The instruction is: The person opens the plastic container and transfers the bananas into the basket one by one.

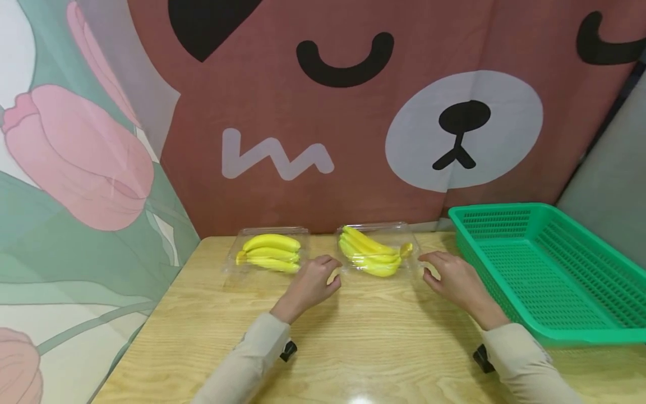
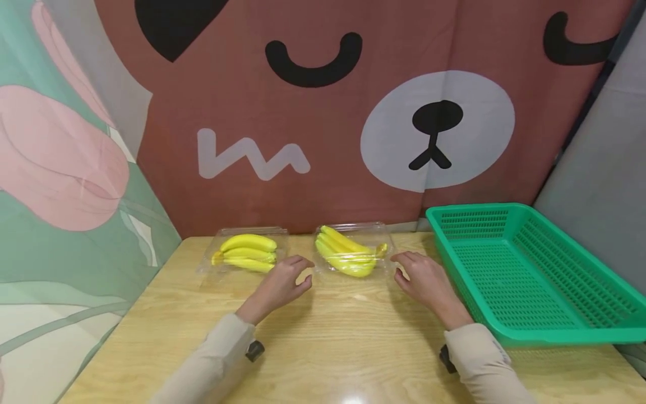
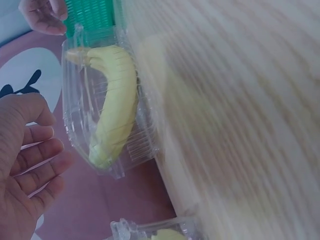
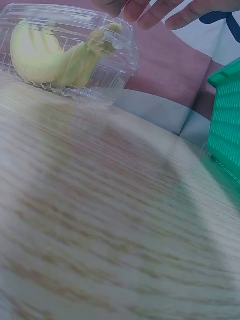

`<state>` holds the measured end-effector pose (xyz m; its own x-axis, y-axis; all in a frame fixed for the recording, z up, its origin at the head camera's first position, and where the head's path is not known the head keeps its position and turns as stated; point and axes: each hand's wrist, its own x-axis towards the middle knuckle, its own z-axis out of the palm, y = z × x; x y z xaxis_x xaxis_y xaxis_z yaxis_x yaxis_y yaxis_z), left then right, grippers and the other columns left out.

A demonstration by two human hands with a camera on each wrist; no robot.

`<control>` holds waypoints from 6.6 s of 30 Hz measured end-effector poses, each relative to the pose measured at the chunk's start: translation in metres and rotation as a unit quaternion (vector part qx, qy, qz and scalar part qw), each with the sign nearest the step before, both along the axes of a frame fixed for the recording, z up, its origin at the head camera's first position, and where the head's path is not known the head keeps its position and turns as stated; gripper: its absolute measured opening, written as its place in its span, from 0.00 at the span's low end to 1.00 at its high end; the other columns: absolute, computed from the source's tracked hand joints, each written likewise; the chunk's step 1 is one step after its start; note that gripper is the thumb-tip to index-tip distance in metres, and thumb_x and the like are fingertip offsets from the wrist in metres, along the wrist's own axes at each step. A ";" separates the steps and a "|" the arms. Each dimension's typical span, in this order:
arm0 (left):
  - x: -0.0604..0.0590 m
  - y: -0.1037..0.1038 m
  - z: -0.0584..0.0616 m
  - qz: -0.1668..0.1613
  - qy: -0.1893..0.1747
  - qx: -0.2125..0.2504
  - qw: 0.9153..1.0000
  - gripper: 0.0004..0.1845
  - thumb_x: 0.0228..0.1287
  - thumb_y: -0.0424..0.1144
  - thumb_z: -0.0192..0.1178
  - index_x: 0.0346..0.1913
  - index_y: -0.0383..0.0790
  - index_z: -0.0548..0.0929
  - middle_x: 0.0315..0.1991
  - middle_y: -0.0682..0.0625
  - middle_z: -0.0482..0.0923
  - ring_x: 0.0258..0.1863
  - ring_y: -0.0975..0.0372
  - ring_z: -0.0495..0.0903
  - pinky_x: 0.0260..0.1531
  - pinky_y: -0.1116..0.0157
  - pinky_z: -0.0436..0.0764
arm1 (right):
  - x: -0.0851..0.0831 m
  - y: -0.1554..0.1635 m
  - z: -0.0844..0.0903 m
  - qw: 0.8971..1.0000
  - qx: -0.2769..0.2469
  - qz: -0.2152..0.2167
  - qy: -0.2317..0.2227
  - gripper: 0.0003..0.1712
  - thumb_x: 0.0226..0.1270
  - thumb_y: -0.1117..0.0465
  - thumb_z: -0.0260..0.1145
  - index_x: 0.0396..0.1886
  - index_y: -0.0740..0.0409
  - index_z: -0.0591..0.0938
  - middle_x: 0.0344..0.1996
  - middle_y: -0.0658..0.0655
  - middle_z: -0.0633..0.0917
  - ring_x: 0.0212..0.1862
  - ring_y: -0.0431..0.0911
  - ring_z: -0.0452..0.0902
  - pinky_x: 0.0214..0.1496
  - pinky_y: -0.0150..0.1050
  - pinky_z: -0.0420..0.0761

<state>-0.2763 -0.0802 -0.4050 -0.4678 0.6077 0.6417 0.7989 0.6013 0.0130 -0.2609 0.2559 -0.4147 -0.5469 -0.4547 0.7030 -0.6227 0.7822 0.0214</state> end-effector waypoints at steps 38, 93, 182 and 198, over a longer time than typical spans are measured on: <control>-0.013 0.020 -0.012 0.032 0.045 -0.077 0.995 0.03 0.51 0.27 0.64 0.30 0.36 0.83 0.26 0.49 0.78 0.23 0.60 0.77 0.22 0.67 0.77 | -0.012 -0.005 -0.006 0.995 0.080 -0.002 0.052 0.11 0.44 0.71 0.68 0.32 0.61 0.85 0.28 0.55 0.85 0.28 0.50 0.81 0.28 0.46 0.79; -0.011 0.034 -0.001 0.098 0.131 -0.262 0.951 0.06 0.59 0.28 0.66 0.31 0.42 0.82 0.28 0.51 0.81 0.26 0.63 0.77 0.21 0.71 0.73 | -0.018 -0.010 -0.001 0.977 0.163 0.067 0.118 0.07 0.56 0.74 0.54 0.23 0.61 0.75 0.18 0.56 0.76 0.18 0.50 0.74 0.24 0.44 0.73; -0.014 0.019 -0.009 0.105 0.188 -0.250 0.944 0.08 0.65 0.34 0.64 0.30 0.43 0.76 0.23 0.52 0.78 0.20 0.63 0.73 0.17 0.72 0.67 | -0.021 -0.031 0.000 0.977 0.173 0.092 0.081 0.16 0.41 0.76 0.66 0.35 0.66 0.77 0.26 0.62 0.80 0.26 0.55 0.79 0.18 0.42 0.79; -0.013 0.015 -0.008 0.095 0.179 -0.239 0.950 0.08 0.65 0.30 0.61 0.30 0.42 0.75 0.24 0.51 0.77 0.22 0.62 0.72 0.18 0.72 0.68 | -0.019 -0.026 -0.001 0.979 0.165 0.095 0.076 0.19 0.38 0.75 0.66 0.36 0.64 0.78 0.24 0.59 0.78 0.24 0.51 0.77 0.13 0.38 0.73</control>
<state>-0.2892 -0.0648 -0.4135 -0.4010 0.7961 0.4533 0.5773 0.6038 -0.5497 -0.2798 0.2300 -0.4152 -0.3310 -0.7542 0.5671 -0.7256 0.5877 0.3580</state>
